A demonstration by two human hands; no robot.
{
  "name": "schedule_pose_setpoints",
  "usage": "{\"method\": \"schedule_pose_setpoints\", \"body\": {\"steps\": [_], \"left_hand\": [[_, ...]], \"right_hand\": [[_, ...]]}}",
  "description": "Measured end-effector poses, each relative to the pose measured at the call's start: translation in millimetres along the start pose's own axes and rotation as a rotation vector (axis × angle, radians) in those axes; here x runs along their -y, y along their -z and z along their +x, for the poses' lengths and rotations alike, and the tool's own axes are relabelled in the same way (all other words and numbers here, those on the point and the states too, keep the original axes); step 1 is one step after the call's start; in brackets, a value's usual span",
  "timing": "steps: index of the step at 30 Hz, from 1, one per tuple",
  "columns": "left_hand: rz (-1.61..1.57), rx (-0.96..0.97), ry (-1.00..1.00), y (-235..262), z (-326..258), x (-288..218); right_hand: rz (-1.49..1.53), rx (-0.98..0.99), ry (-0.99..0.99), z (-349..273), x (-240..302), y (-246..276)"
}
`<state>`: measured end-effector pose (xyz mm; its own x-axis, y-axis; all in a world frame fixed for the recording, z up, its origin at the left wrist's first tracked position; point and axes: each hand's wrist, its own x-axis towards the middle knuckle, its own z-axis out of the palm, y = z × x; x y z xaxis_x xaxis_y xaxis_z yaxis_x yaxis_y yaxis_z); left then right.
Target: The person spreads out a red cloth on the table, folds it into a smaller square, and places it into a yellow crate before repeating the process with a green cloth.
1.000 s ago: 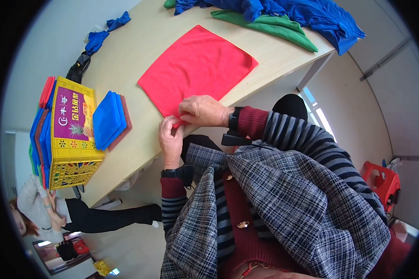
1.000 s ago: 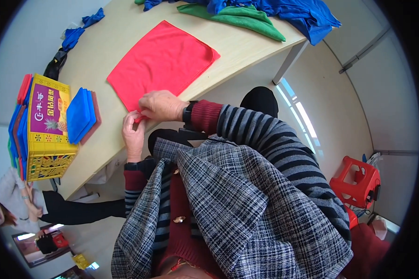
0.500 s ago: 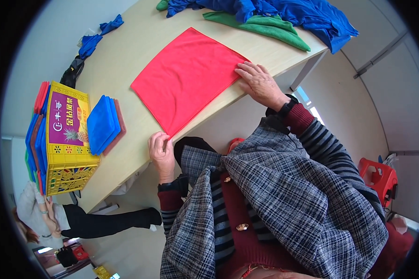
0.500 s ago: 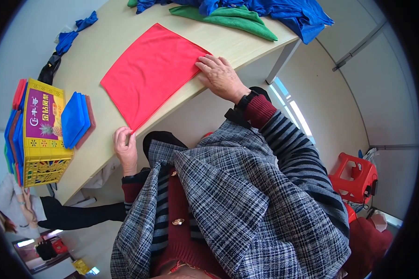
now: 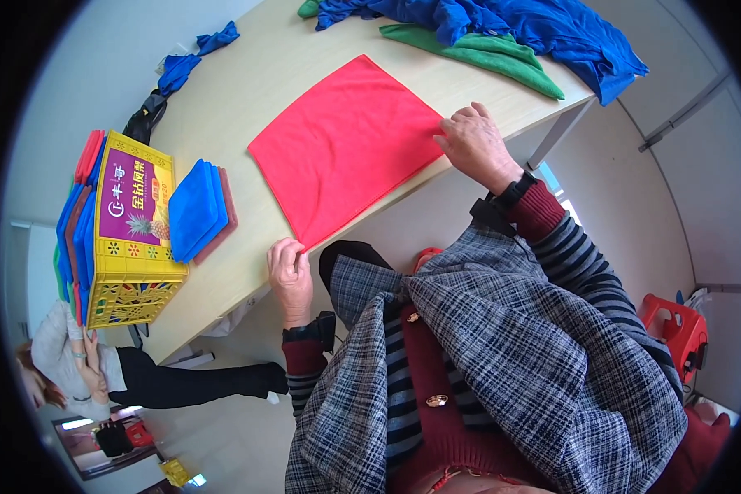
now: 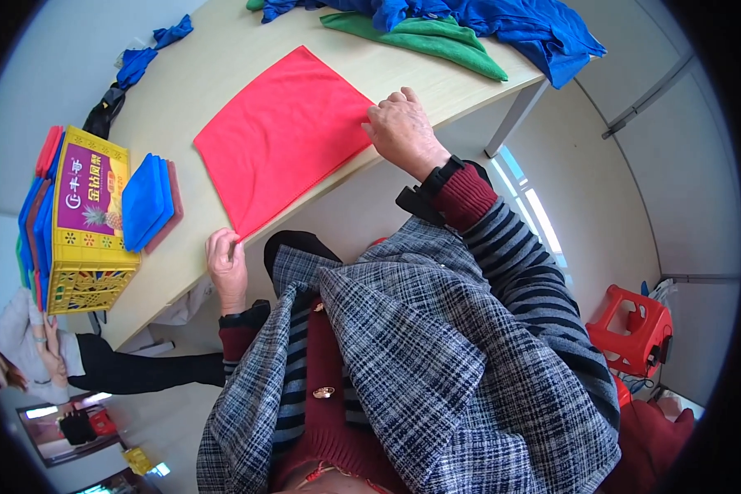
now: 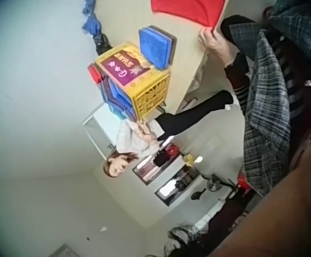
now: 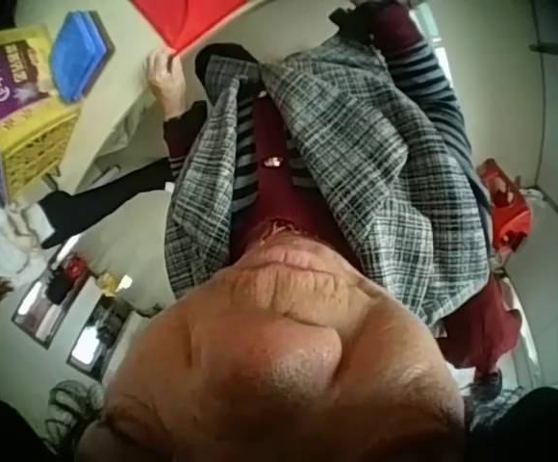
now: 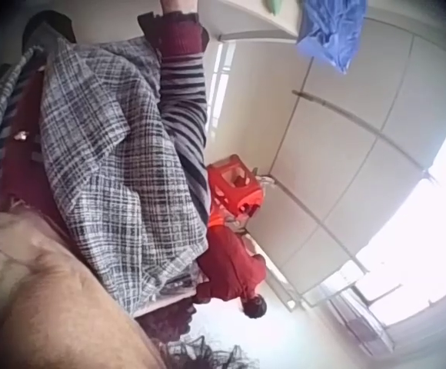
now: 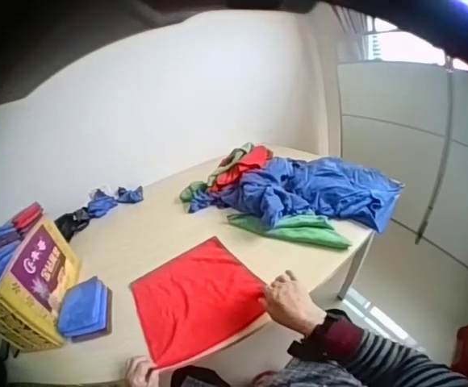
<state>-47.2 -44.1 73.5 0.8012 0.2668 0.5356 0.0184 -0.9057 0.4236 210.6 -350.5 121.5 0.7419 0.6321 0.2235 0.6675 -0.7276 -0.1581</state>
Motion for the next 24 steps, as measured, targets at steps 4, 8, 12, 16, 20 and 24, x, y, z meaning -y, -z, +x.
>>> {"method": "schedule_pose_setpoints", "body": {"steps": [4, 8, 12, 16, 20, 24], "left_hand": [[0.008, 0.08, 0.009, 12, -1, -3], [0.07, 0.209, -0.059, 35, 20, -3], [0.045, 0.304, -0.115, 27, 75, -24], [-0.02, 0.47, -0.255, -31, 151, -50], [0.077, 0.563, -0.396, -122, 218, -29], [0.236, 0.691, -0.297, -192, 258, -31]], "right_hand": [[0.062, 0.025, 0.012, 9, 15, 3], [0.232, -0.004, 0.1, 25, 39, -17], [0.179, -0.171, 0.16, 28, 36, -54], [0.094, -0.177, 0.114, 26, 36, -61], [0.042, -0.113, 0.097, 22, 34, -69], [0.043, -0.065, 0.083, 12, 28, -68]]}}
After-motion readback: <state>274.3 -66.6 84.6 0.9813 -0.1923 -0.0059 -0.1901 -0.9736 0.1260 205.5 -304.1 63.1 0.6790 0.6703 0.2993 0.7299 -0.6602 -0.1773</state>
